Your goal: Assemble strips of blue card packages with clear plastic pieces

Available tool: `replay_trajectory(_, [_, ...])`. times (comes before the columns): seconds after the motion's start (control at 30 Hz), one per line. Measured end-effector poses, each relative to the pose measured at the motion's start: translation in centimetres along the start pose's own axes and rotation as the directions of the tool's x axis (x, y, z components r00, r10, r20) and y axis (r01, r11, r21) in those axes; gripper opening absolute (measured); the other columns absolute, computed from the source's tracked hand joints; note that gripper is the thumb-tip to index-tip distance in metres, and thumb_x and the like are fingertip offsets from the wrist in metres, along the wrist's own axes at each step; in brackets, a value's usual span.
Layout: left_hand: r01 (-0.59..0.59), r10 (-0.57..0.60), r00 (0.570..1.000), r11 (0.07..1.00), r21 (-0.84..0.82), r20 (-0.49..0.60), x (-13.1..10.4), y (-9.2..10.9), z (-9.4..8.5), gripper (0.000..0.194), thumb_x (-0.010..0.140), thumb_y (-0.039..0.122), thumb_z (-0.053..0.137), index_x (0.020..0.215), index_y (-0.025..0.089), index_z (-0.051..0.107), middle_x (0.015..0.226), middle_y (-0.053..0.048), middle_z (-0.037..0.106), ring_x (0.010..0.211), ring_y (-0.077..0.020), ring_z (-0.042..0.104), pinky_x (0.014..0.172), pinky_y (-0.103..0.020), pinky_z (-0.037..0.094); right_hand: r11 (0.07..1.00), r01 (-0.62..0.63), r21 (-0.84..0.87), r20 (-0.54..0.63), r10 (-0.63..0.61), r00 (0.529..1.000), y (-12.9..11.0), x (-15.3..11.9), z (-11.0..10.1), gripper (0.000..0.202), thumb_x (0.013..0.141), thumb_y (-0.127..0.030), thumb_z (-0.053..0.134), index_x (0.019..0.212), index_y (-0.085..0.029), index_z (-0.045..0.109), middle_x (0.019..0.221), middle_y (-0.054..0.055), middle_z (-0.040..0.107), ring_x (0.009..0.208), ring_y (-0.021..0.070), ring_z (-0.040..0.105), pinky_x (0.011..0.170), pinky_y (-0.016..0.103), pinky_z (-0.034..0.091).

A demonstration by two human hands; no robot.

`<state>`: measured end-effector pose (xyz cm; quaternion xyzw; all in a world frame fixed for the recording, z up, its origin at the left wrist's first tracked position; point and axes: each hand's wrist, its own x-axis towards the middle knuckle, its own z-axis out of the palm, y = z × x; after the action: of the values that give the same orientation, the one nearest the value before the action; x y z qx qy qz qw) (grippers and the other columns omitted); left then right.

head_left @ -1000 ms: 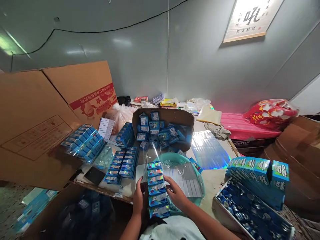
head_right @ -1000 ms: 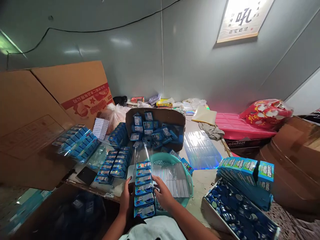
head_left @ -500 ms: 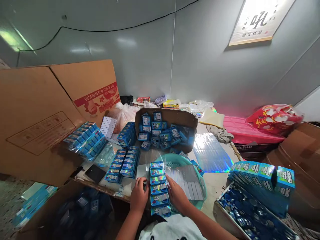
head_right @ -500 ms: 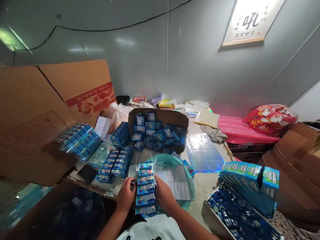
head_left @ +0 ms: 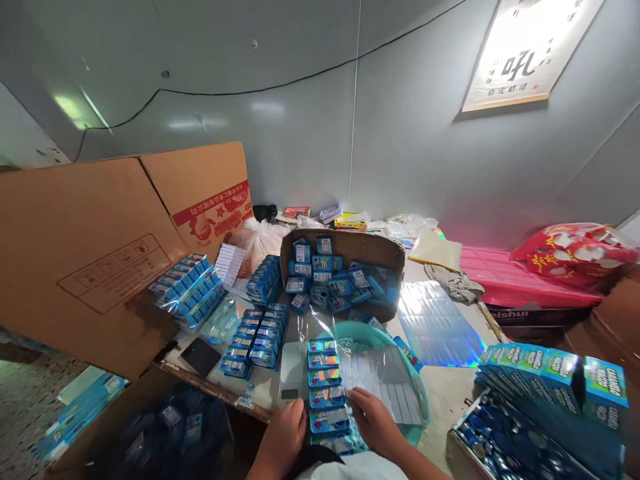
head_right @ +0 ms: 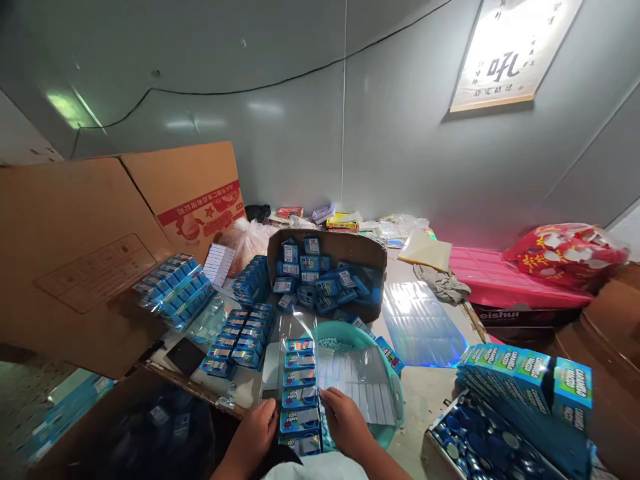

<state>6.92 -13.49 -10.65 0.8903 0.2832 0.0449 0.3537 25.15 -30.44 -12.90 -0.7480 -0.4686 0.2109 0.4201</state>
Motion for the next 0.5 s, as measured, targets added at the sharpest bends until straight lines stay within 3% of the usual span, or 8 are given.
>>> replay_trajectory(0.17, [-0.009,0.009,1.0,0.999,-0.042,0.005,-0.7,0.6,-0.6,0.032,0.093,0.04,0.038,0.075,0.025,0.059,0.085,-0.011,0.073,0.079,-0.0239,0.067,0.074,-0.034,0.05,0.99,-0.041,-0.138,0.123,0.058,0.991,-0.7,-0.5,-0.6,0.036,0.093,-0.021,0.034,0.098,-0.019,0.069,0.093,0.012,0.07,0.086,0.028,0.068,0.075,0.04,0.054])
replay_trajectory(0.23, [-0.03,0.033,0.999,0.995,-0.093,0.028,-0.7,0.4,-1.1,0.024,0.089,0.044,0.049,0.082,0.025,0.063,0.092,-0.009,0.075,0.086,-0.023,0.068,0.078,-0.032,0.052,0.993,-0.031,-0.113,0.132,0.046,0.99,-0.3,-0.8,-0.6,0.039,0.082,-0.016,0.047,0.116,-0.019,0.066,0.11,0.014,0.07,0.101,0.0292,0.068,0.087,0.042,0.056])
replay_trajectory(0.27, [-0.034,0.043,0.997,0.989,-0.144,0.061,-0.7,-0.1,-1.3,0.021,0.084,0.045,0.058,0.089,0.026,0.064,0.098,-0.009,0.076,0.09,-0.0235,0.07,0.081,-0.032,0.053,0.997,-0.012,-0.073,0.147,0.022,0.989,0.2,-0.9,-0.5,0.053,0.075,-0.015,0.054,0.127,-0.019,0.061,0.125,0.016,0.066,0.115,0.0307,0.064,0.097,0.044,0.054])
replay_trajectory(0.33, [-0.001,0.041,0.989,0.963,-0.271,0.141,-0.7,-1.4,-1.4,0.047,0.071,0.046,0.073,0.112,0.026,0.063,0.116,-0.011,0.075,0.105,-0.0271,0.07,0.092,-0.036,0.054,1.0,0.007,0.014,0.199,-0.01,0.98,1.7,-1.2,0.1,0.076,0.07,-0.018,0.063,0.145,-0.02,0.049,0.152,0.019,0.048,0.141,0.0334,0.046,0.115,0.048,0.041])
replay_trajectory(0.4, [0.08,-0.004,0.977,0.934,-0.348,0.214,-0.4,-3.1,-0.9,0.083,0.063,0.049,0.08,0.137,0.024,0.051,0.139,-0.017,0.064,0.129,-0.0337,0.061,0.11,-0.044,0.047,0.997,-0.052,0.05,0.24,0.038,0.97,3.8,-1.2,1.3,0.076,0.076,-0.029,0.066,0.15,-0.022,0.045,0.163,0.017,0.032,0.15,0.0339,0.032,0.122,0.05,0.032])
replay_trajectory(0.5, [0.188,-0.108,0.961,0.931,-0.312,0.255,0.3,-4.7,1.0,0.099,0.058,0.058,0.079,0.144,0.021,0.049,0.154,-0.022,0.048,0.147,-0.0414,0.039,0.123,-0.055,0.029,0.988,-0.15,0.043,0.241,0.136,0.961,6.6,-0.7,3.6,0.07,0.084,-0.048,0.062,0.149,-0.025,0.048,0.162,0.015,0.033,0.148,0.0341,0.034,0.12,0.049,0.034])
